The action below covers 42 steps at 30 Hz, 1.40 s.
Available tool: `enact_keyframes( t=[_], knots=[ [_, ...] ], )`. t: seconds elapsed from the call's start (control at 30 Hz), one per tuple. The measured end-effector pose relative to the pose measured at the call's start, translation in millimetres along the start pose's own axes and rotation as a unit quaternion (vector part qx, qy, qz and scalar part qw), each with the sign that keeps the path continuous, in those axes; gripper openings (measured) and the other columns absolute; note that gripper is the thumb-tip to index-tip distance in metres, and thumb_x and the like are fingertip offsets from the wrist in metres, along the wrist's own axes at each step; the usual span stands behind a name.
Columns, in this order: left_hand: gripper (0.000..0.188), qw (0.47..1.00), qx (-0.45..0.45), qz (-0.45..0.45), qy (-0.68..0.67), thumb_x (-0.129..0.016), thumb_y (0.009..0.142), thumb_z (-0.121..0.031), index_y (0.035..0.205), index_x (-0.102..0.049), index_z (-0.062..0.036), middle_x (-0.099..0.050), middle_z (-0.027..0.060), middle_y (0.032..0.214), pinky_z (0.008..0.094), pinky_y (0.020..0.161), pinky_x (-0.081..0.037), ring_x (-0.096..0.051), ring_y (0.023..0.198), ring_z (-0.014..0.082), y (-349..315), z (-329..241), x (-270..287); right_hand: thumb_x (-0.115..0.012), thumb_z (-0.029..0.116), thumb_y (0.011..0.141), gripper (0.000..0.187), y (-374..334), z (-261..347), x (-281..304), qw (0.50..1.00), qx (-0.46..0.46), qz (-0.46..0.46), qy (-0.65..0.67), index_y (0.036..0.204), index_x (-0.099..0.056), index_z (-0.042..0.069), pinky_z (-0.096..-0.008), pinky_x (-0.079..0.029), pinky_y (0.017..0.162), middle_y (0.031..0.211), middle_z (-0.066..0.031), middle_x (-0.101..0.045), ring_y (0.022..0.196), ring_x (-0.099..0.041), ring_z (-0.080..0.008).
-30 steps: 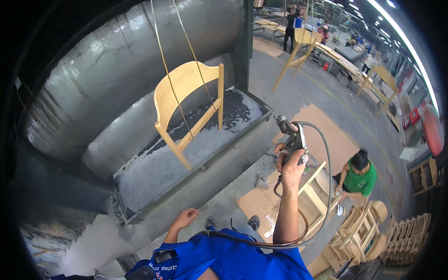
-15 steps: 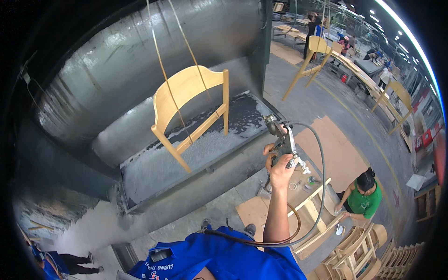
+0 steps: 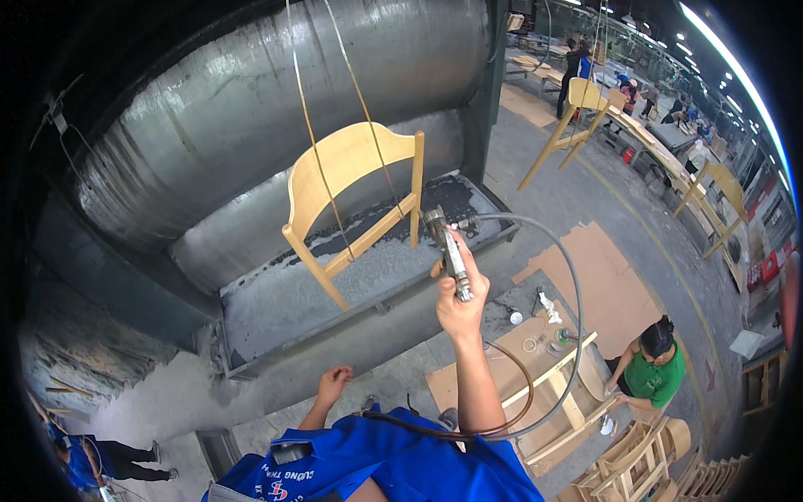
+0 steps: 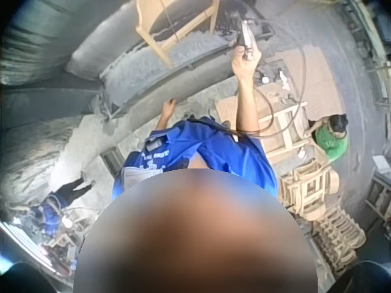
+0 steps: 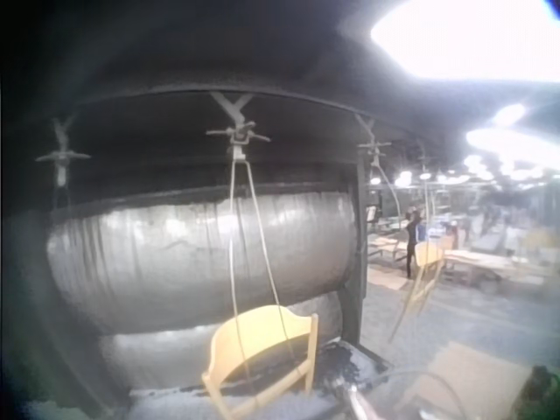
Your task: The person uses a spray gun to apply finish to a hanging wooden chair, rotating it by hand to coat multiple sides. The chair is suspended by a wire in a spray booth while the operator moves around it to reach different surfaces.
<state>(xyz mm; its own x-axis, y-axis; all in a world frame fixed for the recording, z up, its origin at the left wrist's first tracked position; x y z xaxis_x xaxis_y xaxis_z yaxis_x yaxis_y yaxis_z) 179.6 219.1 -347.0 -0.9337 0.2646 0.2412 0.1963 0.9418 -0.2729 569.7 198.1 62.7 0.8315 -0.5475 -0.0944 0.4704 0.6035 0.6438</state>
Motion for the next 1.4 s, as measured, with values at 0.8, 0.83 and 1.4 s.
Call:
enact_keyframes(
  t=[0.8, 0.83, 1.4],
  knots=[
    [0.037, 0.552, -0.778, 0.088, 0.286, -0.075, 0.077, -0.015, 0.113, -0.077, -0.0243, -0.069, -0.008, 0.116, 0.0439, 0.104, -0.042, -0.059, 0.122, 0.0204, -125, -541, -145, -0.068, 0.005, 0.085, 0.052, 0, 48, 6, 0.982, 0.074, 0.016, -0.17, 0.136, -0.064, 0.001, -0.0351, -0.059, 0.087, 0.133, -0.0161, -0.069, 0.104, -0.075, -0.0296],
    [0.036, 0.556, -0.777, 0.094, 0.28, -0.075, 0.076, -0.015, 0.111, -0.078, -0.0241, -0.069, -0.009, 0.114, 0.0434, 0.103, -0.043, -0.059, 0.12, 0.0202, -124, -542, -146, -0.068, 0.005, 0.085, 0.051, -1, 49, 7, 0.981, 0.079, 0.015, -0.175, 0.136, -0.064, 0.0, -0.0352, -0.059, 0.087, 0.134, -0.0163, -0.069, 0.105, -0.075, -0.0298],
    [0.028, 0.567, -0.777, 0.104, 0.252, -0.077, 0.075, -0.017, 0.102, -0.08, -0.0231, -0.073, -0.0089, 0.113, 0.0415, 0.101, -0.045, -0.061, 0.119, 0.0202, -115, -545, -153, -0.068, 0.008, 0.087, 0.043, 3, 44, 12, 0.987, 0.052, 0.014, -0.153, 0.129, -0.066, 0.0, -0.0376, -0.058, 0.09, 0.136, -0.0159, -0.068, 0.112, -0.073, -0.0319]
  ],
)
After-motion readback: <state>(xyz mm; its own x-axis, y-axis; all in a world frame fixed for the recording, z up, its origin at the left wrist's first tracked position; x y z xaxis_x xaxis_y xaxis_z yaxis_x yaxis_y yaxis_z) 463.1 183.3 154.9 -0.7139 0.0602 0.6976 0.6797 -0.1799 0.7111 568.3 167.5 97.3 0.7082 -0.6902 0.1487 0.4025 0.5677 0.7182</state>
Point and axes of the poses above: each hand's wrist, its own y-axis towards the middle knuckle, its own x-axis out of the back of the hand, z = x × y, the point moved 8 cm from there along y, towards the middle knuckle
